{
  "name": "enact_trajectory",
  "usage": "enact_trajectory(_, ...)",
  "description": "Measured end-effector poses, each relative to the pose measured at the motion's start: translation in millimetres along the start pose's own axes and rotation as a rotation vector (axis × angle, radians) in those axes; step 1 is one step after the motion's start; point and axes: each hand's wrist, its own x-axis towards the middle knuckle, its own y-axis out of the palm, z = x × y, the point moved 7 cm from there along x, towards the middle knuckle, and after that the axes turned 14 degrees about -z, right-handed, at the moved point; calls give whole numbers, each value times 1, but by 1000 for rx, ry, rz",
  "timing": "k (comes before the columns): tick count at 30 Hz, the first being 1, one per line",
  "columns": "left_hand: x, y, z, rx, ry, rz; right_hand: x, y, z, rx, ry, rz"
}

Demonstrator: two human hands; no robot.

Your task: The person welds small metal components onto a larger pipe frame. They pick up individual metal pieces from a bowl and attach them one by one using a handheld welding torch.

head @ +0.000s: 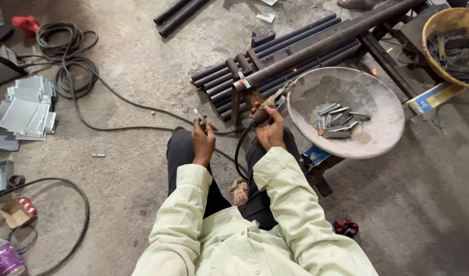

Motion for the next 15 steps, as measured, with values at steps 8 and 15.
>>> enact_trajectory(8, -16, 12, 41, 132, -1, 212, 4, 3, -5, 4, 23, 2)
enact_trajectory(15, -22, 16, 32, 361, 84, 293, -7, 7, -4, -34, 9, -5)
